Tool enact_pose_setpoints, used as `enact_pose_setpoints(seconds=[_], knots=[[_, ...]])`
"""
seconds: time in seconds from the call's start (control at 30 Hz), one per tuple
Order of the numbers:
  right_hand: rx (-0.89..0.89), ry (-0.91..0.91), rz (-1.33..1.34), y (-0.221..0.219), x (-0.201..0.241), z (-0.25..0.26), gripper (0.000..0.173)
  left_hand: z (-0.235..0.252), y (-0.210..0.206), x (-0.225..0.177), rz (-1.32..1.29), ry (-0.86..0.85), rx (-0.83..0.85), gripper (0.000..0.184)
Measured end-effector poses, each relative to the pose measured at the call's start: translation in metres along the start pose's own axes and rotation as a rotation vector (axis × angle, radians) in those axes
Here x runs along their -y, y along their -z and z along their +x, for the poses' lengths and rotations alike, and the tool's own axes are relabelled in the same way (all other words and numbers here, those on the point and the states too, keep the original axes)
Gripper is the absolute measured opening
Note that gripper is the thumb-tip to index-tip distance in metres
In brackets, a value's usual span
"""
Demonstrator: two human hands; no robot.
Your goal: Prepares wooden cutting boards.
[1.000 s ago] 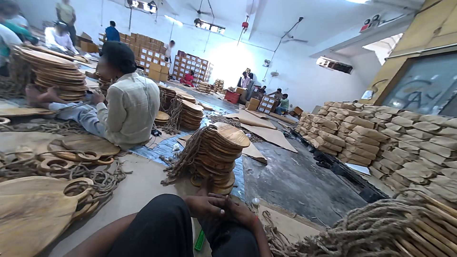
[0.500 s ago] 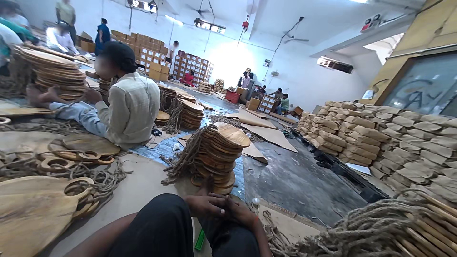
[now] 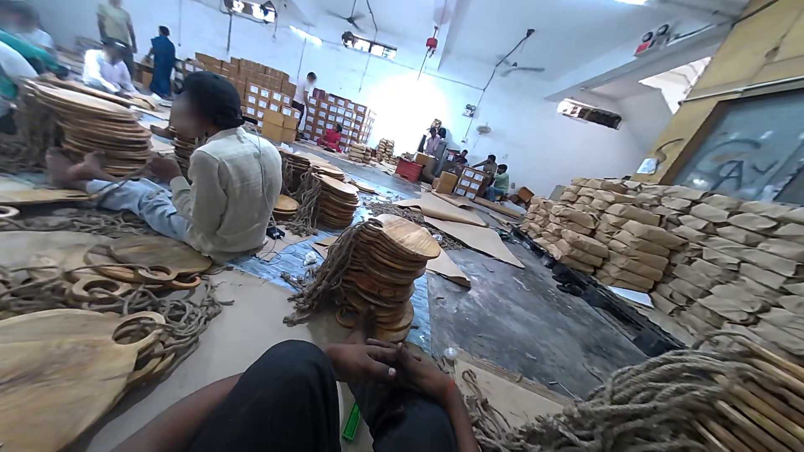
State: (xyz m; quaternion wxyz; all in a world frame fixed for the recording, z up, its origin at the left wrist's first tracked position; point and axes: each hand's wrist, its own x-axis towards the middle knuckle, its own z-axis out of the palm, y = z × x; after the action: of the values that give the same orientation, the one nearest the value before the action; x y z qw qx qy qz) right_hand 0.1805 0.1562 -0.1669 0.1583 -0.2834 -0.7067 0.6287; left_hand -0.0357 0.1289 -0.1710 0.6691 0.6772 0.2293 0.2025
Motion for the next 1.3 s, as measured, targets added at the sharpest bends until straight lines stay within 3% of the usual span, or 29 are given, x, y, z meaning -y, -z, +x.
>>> enact_pose_setpoints(seconds=[0.63,0.87,1.3], knots=[[-0.025,0.0,-0.006,-0.0041,0.0045,-0.0021,0.058,0.0011,0.0012,0.0023,0.006,-0.017,0.009,0.049],[0.044,0.033,-0.031,0.0019,-0.0017,0.0026,0.069,-0.0004,-0.0007,-0.0008,0.003,-0.015,0.008,0.048],[0.04,0.033,-0.028,0.0034,-0.0039,0.0034,0.067,-0.0004,0.0003,-0.0005,-0.002,0.017,-0.002,0.046]])
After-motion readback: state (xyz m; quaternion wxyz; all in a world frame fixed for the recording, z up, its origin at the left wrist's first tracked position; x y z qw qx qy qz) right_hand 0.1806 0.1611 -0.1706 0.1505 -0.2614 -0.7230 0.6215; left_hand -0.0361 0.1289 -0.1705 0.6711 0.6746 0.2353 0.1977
